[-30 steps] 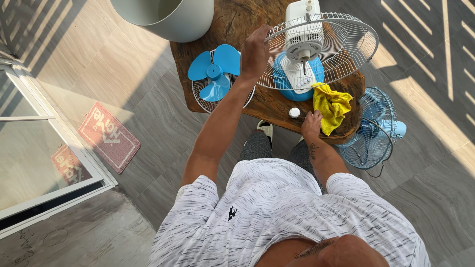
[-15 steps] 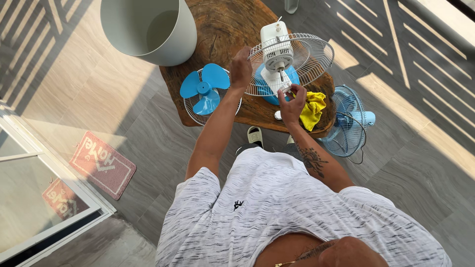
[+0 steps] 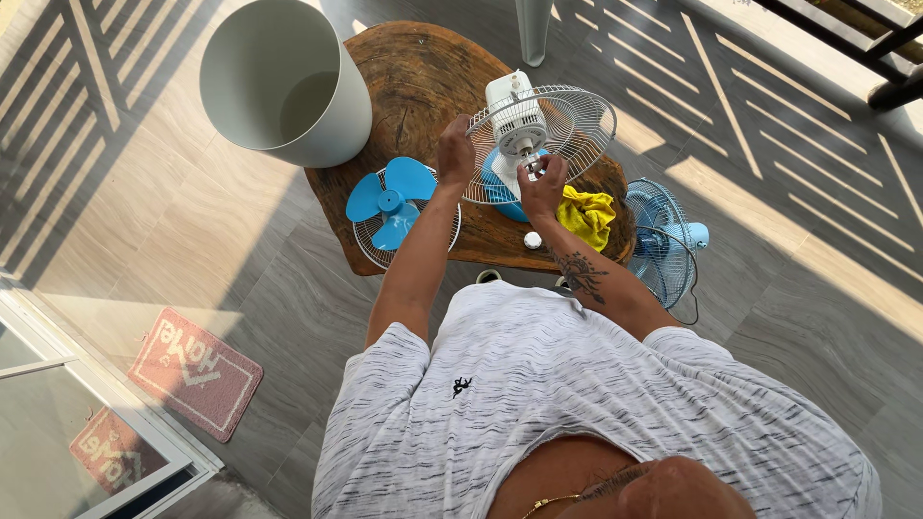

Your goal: The person wipes the fan motor housing with a yellow cloth, then reassembles the fan by attaching the motor to the base, securing the fan blades, and snapping the front grille into place. The completed fan remains on the wooden table.

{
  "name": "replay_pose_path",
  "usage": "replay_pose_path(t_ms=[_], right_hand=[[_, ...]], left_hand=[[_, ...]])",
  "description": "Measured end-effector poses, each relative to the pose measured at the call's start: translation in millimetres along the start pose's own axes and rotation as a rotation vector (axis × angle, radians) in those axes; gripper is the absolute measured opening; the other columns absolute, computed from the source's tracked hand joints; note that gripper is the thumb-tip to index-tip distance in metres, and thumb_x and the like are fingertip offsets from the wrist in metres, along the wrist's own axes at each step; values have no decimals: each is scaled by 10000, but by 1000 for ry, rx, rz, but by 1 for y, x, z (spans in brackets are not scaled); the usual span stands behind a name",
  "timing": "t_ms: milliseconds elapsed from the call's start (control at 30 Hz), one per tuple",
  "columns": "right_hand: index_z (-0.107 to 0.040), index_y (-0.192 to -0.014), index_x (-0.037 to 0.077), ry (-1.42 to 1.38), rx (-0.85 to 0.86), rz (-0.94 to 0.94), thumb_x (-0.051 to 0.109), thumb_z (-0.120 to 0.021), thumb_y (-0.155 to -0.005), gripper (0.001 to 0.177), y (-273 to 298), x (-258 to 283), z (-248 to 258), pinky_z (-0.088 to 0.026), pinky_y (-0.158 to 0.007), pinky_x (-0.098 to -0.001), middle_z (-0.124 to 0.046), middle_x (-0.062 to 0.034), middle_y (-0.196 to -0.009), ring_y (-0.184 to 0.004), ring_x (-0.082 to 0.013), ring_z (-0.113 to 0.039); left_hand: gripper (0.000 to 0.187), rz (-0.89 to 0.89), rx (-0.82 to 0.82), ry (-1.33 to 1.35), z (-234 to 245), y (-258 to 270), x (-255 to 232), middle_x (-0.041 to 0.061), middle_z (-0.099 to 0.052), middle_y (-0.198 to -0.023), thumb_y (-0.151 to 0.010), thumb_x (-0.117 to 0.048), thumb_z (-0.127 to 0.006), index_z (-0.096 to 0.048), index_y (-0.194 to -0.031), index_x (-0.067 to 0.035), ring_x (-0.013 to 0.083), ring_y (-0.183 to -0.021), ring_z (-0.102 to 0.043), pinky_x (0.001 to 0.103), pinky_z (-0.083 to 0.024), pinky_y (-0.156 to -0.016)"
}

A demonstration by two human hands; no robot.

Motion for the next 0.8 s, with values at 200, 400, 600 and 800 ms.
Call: replay_pose_path(t_ms=[200,400,600,800], right_hand=[[-514,-1126,39,104,37,33,149,-884,-801,505,-21,-5,-16,-547,-849,-431,-484,-126,-1138,-999,-304,-588],[-505,-1140,56,139,61,-12,154,-859,-819,488,-28,-9,-21,-519,-854,-446,-484,-122,-1141,-1001,-299,-599],[-517,-1152,60,114,56,52,145,-852,-816,482,-30,-8,-23,-547,-876,-438,-488,-124,-1152,-1032,-302,-617],[-500,-1154,52,100,50,68,131,-838,-829,475,-28,0,-22,-564,-902,-419,-471,-137,-1179,-1076,-316,-620]], left_hand=[[197,2,-29,-10,-3,0,3,198,-728,-1005,-932,38,-566,-667,-1090,-22,419,-948,-698,527,-559,-773],[207,6,-8,-14,-4,0,4,199,-728,-1018,-931,28,-568,-663,-1108,-26,403,-943,-707,522,-566,-761],[194,-3,-12,-30,-7,-2,8,193,-729,-989,-937,29,-563,-653,-1100,-28,408,-944,-704,535,-558,-765],[167,20,-3,-45,-6,-1,7,184,-728,-987,-938,16,-581,-650,-1080,-39,405,-944,-701,548,-543,-759]])
Point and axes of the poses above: each hand's wrist, its own y-axis away from the middle knuckle, its own z-axis out of the back of the hand, x = y × z, the point moved 2 cm from there along -y, towards the middle knuckle
